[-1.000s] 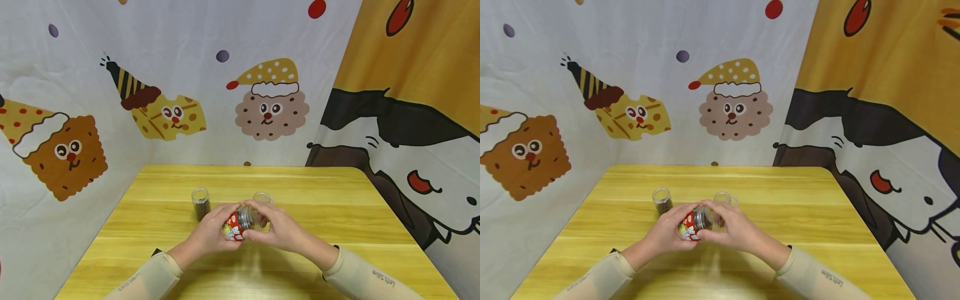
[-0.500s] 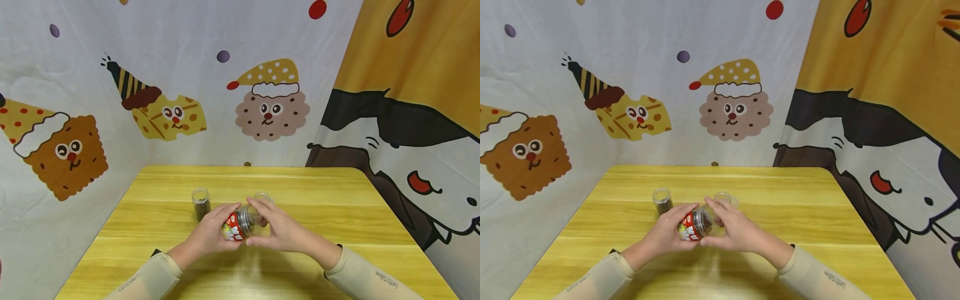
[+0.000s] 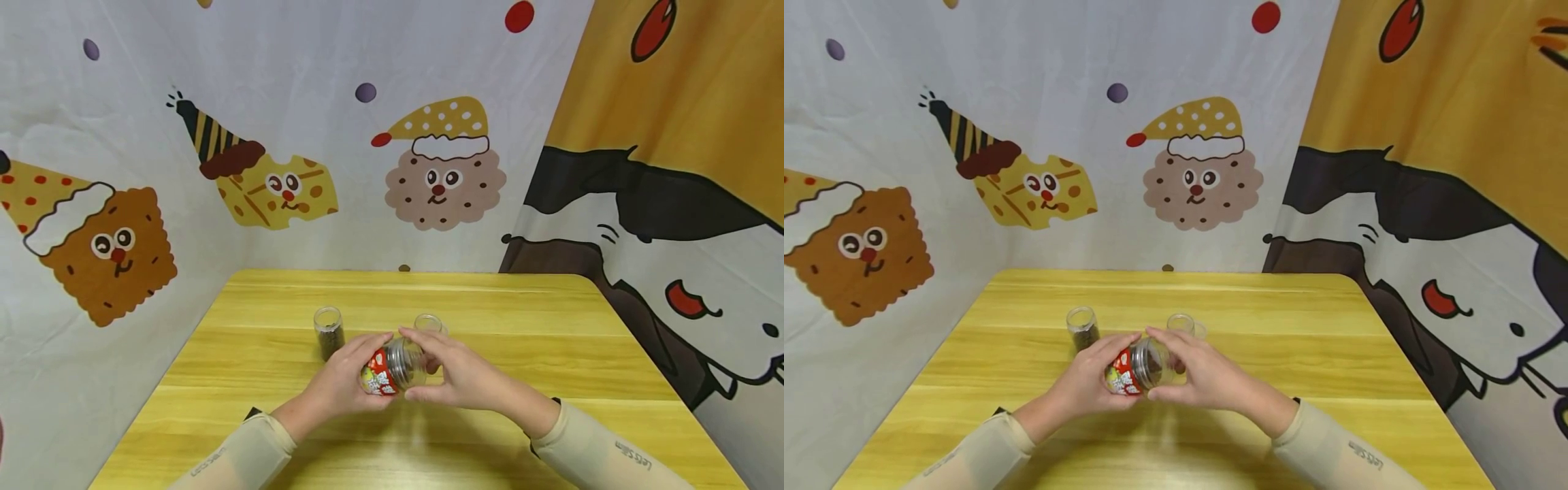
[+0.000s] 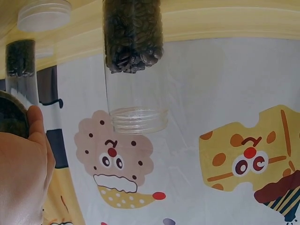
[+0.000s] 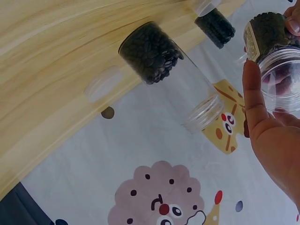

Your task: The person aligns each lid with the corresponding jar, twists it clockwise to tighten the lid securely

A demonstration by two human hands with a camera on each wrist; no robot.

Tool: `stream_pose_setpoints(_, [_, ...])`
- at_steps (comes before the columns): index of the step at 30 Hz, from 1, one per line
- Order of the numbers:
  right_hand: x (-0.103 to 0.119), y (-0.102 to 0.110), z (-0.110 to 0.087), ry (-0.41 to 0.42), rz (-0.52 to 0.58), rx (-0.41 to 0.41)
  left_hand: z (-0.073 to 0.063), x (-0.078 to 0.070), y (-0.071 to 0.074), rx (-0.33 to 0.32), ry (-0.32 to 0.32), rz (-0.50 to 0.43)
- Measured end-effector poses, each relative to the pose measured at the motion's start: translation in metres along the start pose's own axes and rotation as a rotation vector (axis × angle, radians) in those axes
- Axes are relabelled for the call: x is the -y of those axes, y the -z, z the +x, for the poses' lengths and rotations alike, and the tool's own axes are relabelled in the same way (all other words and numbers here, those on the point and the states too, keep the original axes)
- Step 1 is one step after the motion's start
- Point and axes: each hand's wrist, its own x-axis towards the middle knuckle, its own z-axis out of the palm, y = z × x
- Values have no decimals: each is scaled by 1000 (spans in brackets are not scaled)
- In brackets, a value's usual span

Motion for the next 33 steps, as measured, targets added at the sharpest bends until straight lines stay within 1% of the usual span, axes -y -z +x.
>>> stream_pose_setpoints(3, [0, 1, -1, -7, -39, 0, 0, 0, 0, 5, 4, -6])
stream_pose_setpoints(6, [0, 1, -1, 14, -105, -17, 0, 0, 0, 4, 3, -17])
stream_pose_setpoints(9, [-1, 2, -1, 61, -163, -45, 1, 0, 0, -1, 3, -29])
stream_pose_setpoints(12, [-2, 2, 0, 120, -186, -69, 1, 0, 1, -4, 6, -34])
stream_pose_setpoints(15, [-3, 1, 0, 152, -191, -80, 1, 0, 1, 3, 11, -34])
stream_pose_setpoints(17, [-3, 1, 0, 148, -186, -79, 0, -1, 1, 12, 16, -35])
stream_pose_setpoints(21, [-2, 1, 0, 114, -174, -65, 0, -1, 1, 20, 26, -35])
stream_pose_setpoints(26, [0, 2, 0, 82, -150, -46, -1, -1, 0, 20, 21, -37])
stream_pose_setpoints(33, [-1, 0, 0, 65, -147, -55, 0, -1, 0, 16, 14, -31])
